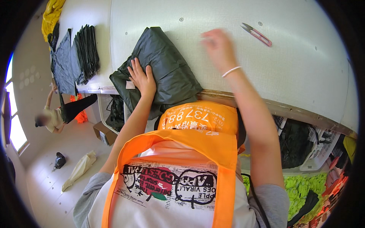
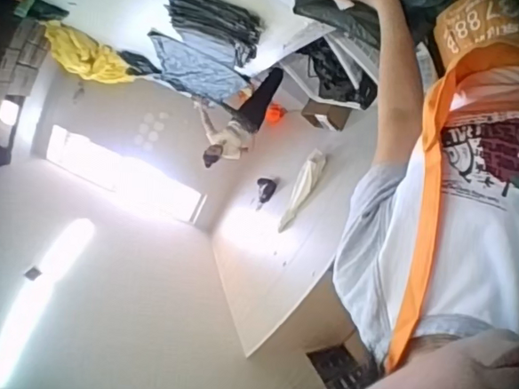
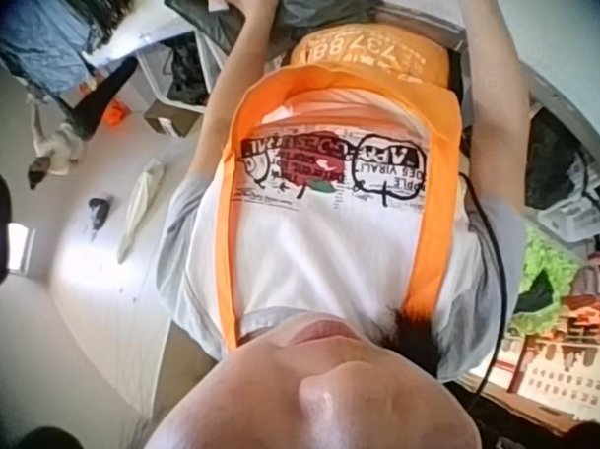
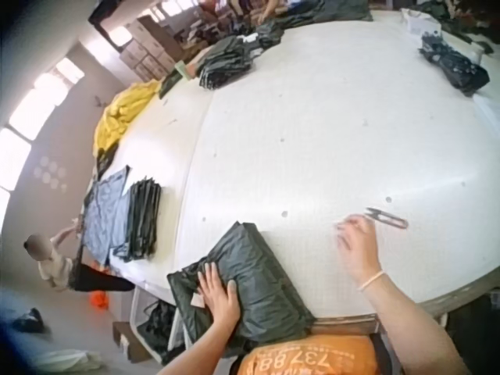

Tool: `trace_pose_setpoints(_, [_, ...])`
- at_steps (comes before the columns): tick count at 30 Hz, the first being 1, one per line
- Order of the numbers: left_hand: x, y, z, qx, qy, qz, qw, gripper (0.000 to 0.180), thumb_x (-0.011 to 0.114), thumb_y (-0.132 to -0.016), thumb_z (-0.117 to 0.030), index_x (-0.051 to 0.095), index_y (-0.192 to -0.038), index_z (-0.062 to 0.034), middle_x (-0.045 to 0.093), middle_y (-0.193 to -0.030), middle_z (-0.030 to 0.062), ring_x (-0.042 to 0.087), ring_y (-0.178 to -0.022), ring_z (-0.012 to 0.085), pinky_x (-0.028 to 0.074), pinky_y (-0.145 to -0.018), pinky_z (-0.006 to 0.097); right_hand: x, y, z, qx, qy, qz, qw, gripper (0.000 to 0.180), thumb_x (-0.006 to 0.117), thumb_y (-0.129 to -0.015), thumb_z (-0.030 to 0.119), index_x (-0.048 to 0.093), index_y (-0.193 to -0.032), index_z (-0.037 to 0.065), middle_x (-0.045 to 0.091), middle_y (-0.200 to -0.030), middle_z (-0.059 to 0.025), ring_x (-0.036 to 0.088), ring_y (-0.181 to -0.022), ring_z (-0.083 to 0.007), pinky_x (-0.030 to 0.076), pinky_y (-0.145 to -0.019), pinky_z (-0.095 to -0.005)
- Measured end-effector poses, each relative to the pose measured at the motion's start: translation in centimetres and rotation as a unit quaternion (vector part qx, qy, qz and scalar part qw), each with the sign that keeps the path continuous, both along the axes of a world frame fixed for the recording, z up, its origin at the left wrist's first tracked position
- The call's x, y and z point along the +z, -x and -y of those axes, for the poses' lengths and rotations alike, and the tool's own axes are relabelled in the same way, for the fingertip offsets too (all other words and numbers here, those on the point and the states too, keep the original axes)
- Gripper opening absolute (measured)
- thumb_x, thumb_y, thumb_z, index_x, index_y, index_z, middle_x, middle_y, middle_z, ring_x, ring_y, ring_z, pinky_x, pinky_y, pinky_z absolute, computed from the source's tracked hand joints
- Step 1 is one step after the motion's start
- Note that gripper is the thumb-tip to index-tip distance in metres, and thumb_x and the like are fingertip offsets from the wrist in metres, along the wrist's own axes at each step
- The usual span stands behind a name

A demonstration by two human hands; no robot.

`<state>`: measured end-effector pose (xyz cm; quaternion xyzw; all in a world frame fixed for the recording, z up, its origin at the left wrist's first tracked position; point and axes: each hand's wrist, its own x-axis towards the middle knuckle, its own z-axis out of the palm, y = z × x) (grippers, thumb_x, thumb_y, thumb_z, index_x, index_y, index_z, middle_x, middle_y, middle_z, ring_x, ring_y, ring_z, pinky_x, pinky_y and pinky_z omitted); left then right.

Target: The person folds a green jacket on a table, aligning the sleeves and body, then folds it into a compact rectangle. The person uses a small cutting tool to trim a tag or thread from the folded jacket before placing it aside.

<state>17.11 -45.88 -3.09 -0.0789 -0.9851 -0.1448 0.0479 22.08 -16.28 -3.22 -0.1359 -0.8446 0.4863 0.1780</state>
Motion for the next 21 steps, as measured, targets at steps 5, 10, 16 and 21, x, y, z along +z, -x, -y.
trace_pose_setpoints(5, [0.2,0.1,-0.3,-0.001,0.000,0.003,1.000,0.066,0.046,-0.090,-0.044,0.027,-0.144,-0.0105,0.024,-0.150,0.0145,0.012,-0.138,0.0420,0.010,-0.105,0.064,1.7,1.1,6.7,0.125,0.310,0.034,0.942,0.015,0.070,-0.079,0.006,0.069,-0.093,0.005,0.059,-0.095,-0.0003,0.055,-0.079,-0.0087,0.046,-0.071,-0.0218])
trace_pose_setpoints(10, [0.2,0.0,-0.1,0.001,0.007,-0.006,1.000,0.065,0.043,-0.091,-0.044,0.027,-0.144,-0.0101,0.024,-0.150,0.0140,0.013,-0.138,0.0417,0.011,-0.105,0.064,0.1,1.9,7.0,0.096,0.354,0.031,0.930,0.008,0.069,-0.079,0.004,0.068,-0.086,0.003,0.060,-0.095,-0.0003,0.056,-0.078,-0.0088,0.046,-0.072,-0.0223])
trace_pose_setpoints(16, [0.2,0.0,-0.2,-0.002,0.000,-0.007,1.000,0.066,0.045,-0.090,-0.043,0.028,-0.144,-0.0093,0.024,-0.150,0.0147,0.013,-0.138,0.0420,0.011,-0.105,0.065,0.9,2.5,6.4,0.206,0.107,-0.039,0.972,0.004,0.058,-0.086,0.004,0.057,-0.088,0.000,0.057,-0.087,-0.0083,0.057,-0.078,-0.0192,0.046,-0.072,-0.0293])
trace_pose_setpoints(21, [0.1,0.0,-0.2,0.001,0.003,-0.003,1.000,0.066,0.045,-0.090,-0.044,0.028,-0.144,-0.0093,0.024,-0.150,0.0144,0.013,-0.138,0.0422,0.011,-0.105,0.065,-0.8,2.9,5.9,0.071,0.083,-0.041,0.993,0.008,0.049,-0.092,0.008,0.051,-0.095,0.001,0.055,-0.087,-0.0138,0.055,-0.077,-0.0266,0.045,-0.072,-0.0345])
